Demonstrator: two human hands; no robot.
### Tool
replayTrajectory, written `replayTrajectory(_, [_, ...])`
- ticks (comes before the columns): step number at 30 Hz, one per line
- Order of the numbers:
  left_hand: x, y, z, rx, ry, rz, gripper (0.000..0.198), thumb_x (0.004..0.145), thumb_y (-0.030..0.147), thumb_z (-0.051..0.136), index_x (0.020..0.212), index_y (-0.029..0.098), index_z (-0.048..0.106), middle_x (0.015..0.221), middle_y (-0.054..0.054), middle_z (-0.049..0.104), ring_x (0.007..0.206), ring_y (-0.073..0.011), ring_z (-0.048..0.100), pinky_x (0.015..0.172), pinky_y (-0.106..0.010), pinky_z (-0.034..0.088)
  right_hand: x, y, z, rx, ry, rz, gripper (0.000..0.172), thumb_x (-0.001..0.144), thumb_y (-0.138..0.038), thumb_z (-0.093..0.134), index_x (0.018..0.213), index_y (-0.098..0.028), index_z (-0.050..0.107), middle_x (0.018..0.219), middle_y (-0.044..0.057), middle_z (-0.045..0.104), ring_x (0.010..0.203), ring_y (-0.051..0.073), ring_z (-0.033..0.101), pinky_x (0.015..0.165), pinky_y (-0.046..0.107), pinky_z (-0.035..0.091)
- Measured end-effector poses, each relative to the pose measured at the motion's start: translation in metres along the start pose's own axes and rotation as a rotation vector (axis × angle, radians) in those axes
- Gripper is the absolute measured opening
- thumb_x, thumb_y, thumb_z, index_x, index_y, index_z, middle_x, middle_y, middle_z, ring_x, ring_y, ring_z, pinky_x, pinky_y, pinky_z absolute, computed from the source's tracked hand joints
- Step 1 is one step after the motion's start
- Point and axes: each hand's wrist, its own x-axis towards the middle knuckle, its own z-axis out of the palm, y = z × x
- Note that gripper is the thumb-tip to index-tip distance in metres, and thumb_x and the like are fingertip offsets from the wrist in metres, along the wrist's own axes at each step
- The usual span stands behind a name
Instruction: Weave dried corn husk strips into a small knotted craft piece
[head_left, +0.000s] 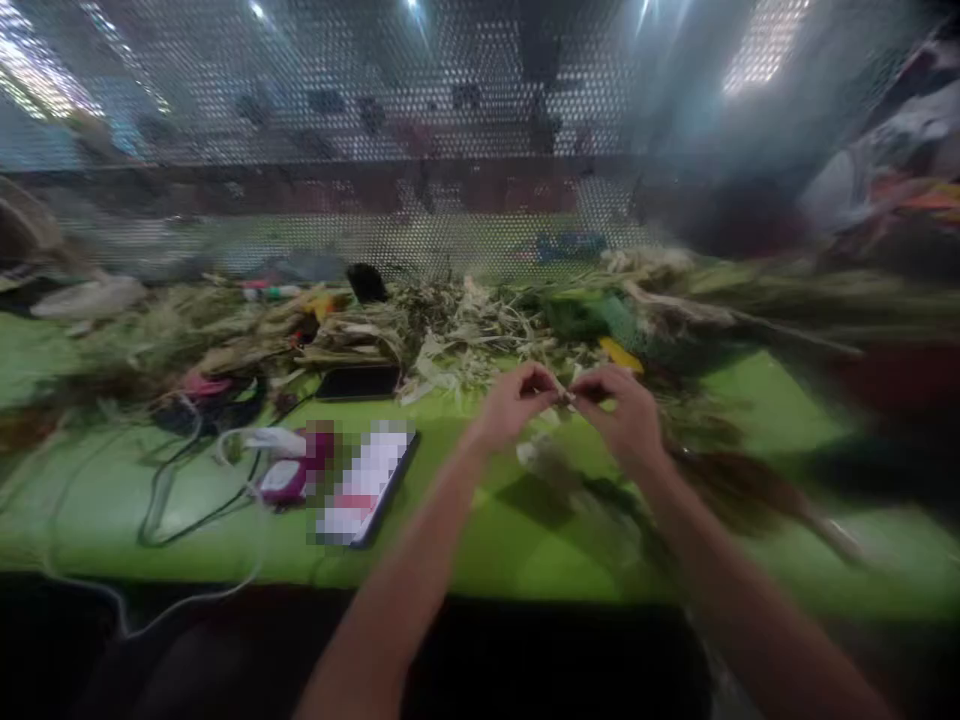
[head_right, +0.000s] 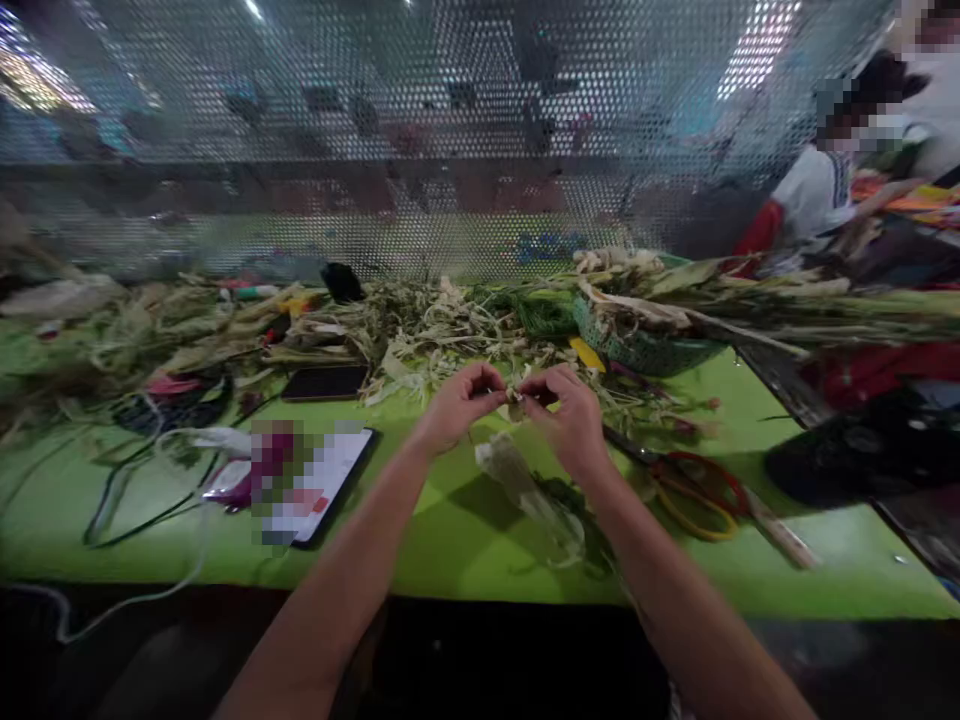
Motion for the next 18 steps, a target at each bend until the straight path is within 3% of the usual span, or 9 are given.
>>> replayTrajectory(11, [0.009,-0.028,0.004,-0.062,0.069,0.059,0.021,0.078,0.033,0.071,0.088,0.015,0.066,0.083,-0.003,0.066,0.074,-0.0117,0.057,0.072,-0.024,0.045,0.002,0.000,0.003,0.056,-0.009,0.036,0.004,0.080,-0.018,0.067,0.080,-0.020,0.070,0.077,0.002,0.062,0.072,0.017,0.057,0.065,0.028,0.045])
replayTrajectory(18, [0.007,-0.025,0.008,-0.040,0.130,0.015,0.022,0.076,0.033,0.072,0.089,0.014,0.072,0.079,-0.003,0.068,0.068,-0.0114,0.057,0.065,-0.024,0.043,0.002,0.004,0.006,0.111,0.009,0.103,0.004,0.077,-0.023,0.069,0.078,-0.020,0.070,0.076,0.002,0.061,0.069,0.016,0.055,0.063,0.028,0.044])
